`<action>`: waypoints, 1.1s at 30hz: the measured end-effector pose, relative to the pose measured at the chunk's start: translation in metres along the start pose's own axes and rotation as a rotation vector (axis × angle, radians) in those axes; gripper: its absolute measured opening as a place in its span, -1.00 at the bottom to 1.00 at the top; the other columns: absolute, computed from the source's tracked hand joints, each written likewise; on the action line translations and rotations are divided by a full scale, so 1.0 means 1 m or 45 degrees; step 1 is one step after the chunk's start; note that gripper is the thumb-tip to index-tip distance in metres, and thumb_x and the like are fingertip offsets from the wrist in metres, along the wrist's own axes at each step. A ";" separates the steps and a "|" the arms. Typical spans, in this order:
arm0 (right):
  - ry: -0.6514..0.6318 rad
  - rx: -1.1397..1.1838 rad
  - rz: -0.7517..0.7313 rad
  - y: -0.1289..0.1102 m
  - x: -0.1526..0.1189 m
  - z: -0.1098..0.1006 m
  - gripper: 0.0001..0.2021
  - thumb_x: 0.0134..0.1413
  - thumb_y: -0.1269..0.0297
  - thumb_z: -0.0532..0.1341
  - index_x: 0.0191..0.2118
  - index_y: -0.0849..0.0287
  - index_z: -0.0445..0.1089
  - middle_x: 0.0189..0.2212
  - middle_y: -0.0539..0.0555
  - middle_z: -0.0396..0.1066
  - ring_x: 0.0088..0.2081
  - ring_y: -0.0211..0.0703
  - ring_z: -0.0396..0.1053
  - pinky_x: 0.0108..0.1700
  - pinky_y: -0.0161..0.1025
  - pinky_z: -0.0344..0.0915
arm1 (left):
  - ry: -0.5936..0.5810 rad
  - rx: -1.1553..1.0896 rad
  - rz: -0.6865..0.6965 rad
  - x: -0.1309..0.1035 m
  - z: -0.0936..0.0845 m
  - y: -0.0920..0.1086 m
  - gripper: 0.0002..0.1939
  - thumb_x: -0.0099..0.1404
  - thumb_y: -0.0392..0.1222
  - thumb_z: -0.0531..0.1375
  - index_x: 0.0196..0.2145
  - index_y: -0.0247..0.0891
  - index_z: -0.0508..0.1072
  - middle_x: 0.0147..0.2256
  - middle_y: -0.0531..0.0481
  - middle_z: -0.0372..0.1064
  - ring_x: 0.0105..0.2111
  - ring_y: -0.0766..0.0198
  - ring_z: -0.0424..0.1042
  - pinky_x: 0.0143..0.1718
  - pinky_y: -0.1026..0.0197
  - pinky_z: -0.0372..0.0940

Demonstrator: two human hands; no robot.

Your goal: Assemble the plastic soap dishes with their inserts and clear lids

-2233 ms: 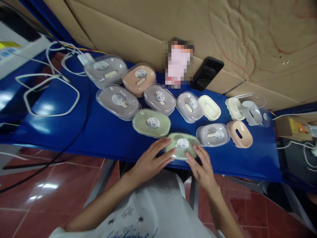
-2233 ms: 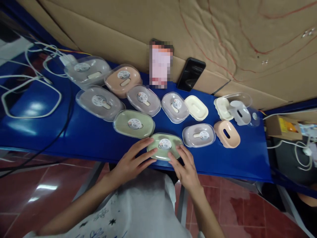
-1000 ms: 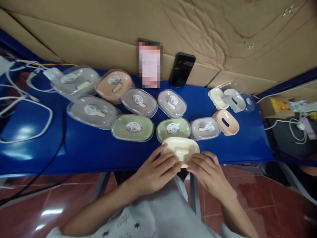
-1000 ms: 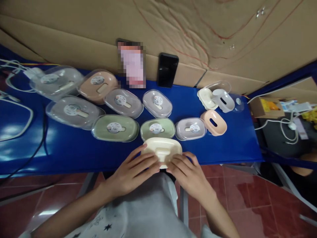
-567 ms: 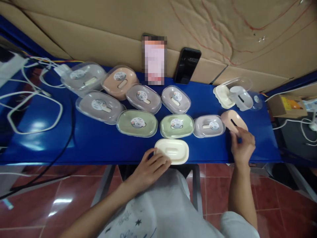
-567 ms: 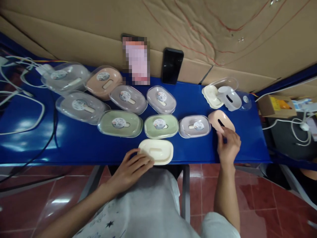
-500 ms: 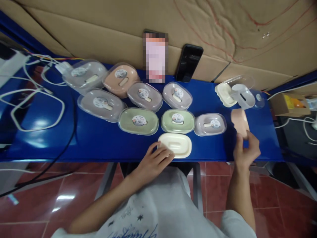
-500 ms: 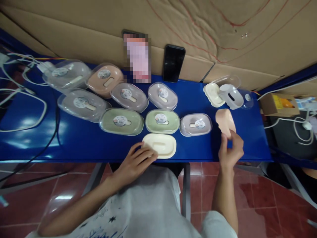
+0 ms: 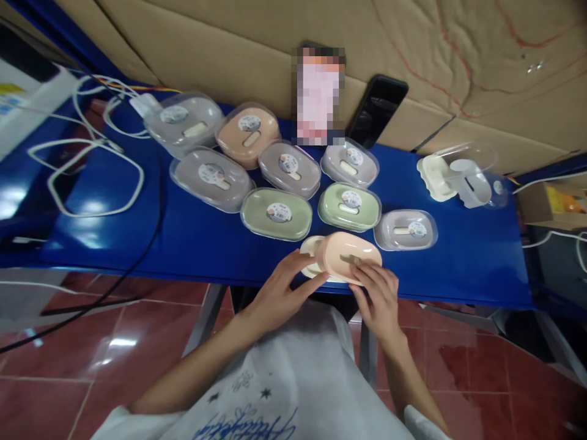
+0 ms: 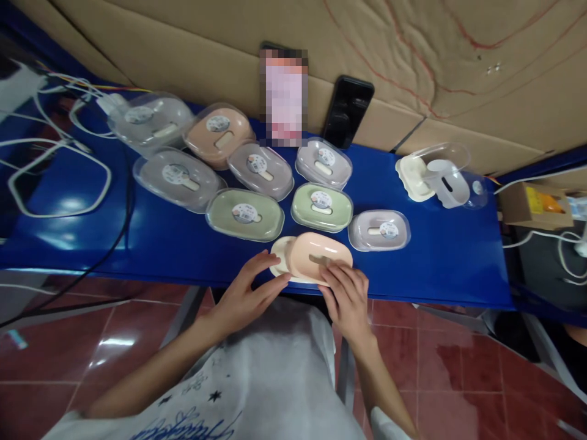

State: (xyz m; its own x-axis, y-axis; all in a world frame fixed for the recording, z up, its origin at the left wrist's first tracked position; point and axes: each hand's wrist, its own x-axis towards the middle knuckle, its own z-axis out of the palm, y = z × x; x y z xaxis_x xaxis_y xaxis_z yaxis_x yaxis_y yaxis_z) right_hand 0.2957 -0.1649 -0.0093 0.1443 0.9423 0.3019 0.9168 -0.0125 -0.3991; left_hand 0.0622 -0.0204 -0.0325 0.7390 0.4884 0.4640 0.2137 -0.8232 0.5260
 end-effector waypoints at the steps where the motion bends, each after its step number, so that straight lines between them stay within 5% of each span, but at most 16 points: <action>1: -0.045 -0.004 -0.032 -0.002 0.005 0.002 -0.50 0.39 0.36 0.28 0.37 -0.09 0.38 0.17 0.13 0.59 0.21 0.15 0.53 0.25 0.15 0.35 | 0.025 0.017 -0.024 -0.004 -0.002 -0.002 -0.46 0.50 -0.42 0.24 0.33 -0.03 0.39 0.24 -0.17 0.40 0.33 0.02 0.37 0.34 -0.17 0.39; 5: -0.176 -0.024 -0.130 -0.013 0.017 0.011 -0.48 0.40 0.33 0.27 0.40 -0.12 0.35 0.21 0.11 0.56 0.25 0.13 0.50 0.30 0.12 0.31 | -0.024 0.075 -0.018 -0.004 -0.009 -0.008 -0.44 0.48 -0.39 0.28 0.34 -0.06 0.38 0.39 -0.24 0.27 0.43 -0.10 0.26 0.37 -0.23 0.36; 9: -0.232 -0.085 -0.205 -0.021 0.020 0.014 -0.52 0.43 0.37 0.24 0.37 -0.11 0.39 0.25 0.10 0.54 0.32 0.07 0.44 0.33 0.08 0.30 | -0.118 0.106 0.056 0.002 -0.016 -0.013 -0.62 0.51 -0.35 0.27 0.23 -0.20 0.47 0.32 -0.20 0.40 0.41 -0.06 0.29 0.41 -0.20 0.31; 12: -0.258 -0.108 -0.330 -0.008 0.026 -0.002 -0.57 0.45 0.31 0.22 0.34 -0.10 0.42 0.24 0.07 0.54 0.30 0.02 0.46 0.33 0.05 0.30 | -0.127 0.143 0.070 0.004 -0.018 -0.014 -0.67 0.52 -0.32 0.26 0.20 -0.20 0.51 0.27 -0.15 0.47 0.35 -0.02 0.36 0.39 -0.15 0.33; 15: 0.032 -0.178 -0.271 0.036 0.049 -0.039 -0.63 0.47 0.31 0.15 0.27 -0.06 0.47 0.16 0.09 0.59 0.23 0.03 0.51 0.30 0.07 0.32 | -0.130 0.151 0.061 0.007 -0.016 -0.015 -0.69 0.54 -0.29 0.25 0.19 -0.18 0.54 0.27 -0.14 0.48 0.30 -0.03 0.41 0.33 -0.14 0.36; 18: 0.422 -0.331 0.110 0.107 0.089 -0.078 -0.64 0.49 0.28 0.07 0.21 0.08 0.51 0.16 0.23 0.57 0.27 0.13 0.46 0.33 0.17 0.30 | -0.132 0.109 0.033 0.012 -0.014 -0.013 -0.70 0.54 -0.29 0.25 0.17 -0.18 0.56 0.28 -0.16 0.46 0.30 -0.07 0.40 0.27 -0.15 0.39; 23: 0.208 -0.451 0.329 0.211 0.148 -0.097 -0.61 0.42 0.13 0.13 0.13 0.24 0.54 0.09 0.33 0.60 0.11 0.18 0.53 0.18 0.09 0.38 | -0.101 0.081 -0.014 0.018 -0.011 -0.009 -0.75 0.52 -0.29 0.26 0.10 -0.16 0.60 0.23 -0.16 0.50 0.28 -0.05 0.42 0.23 -0.11 0.42; 27: 0.148 -0.685 0.324 0.244 0.160 -0.095 -0.58 0.42 0.14 0.15 0.23 0.17 0.51 0.34 0.36 0.42 0.32 0.36 0.31 0.29 0.30 0.11 | -0.043 0.139 -0.026 0.020 -0.009 -0.009 -0.74 0.50 -0.26 0.29 0.09 -0.12 0.62 0.20 -0.14 0.54 0.25 -0.03 0.46 0.20 -0.08 0.45; 33: 0.203 -0.728 0.277 0.249 0.157 -0.098 -0.64 0.53 0.13 0.05 -0.03 0.15 0.57 0.02 0.30 0.61 0.26 0.21 0.38 0.35 0.34 -0.10 | -0.061 0.123 -0.031 0.023 -0.010 -0.009 -0.74 0.46 -0.29 0.31 0.07 -0.13 0.62 0.19 -0.15 0.54 0.24 -0.04 0.47 0.19 -0.09 0.46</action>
State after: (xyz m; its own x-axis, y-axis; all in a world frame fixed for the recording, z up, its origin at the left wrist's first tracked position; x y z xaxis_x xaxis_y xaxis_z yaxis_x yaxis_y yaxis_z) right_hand 0.5832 -0.0527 0.0238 0.3628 0.8375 0.4086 0.9081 -0.4162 0.0469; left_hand 0.0710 0.0012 -0.0194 0.7623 0.4958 0.4161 0.2907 -0.8367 0.4642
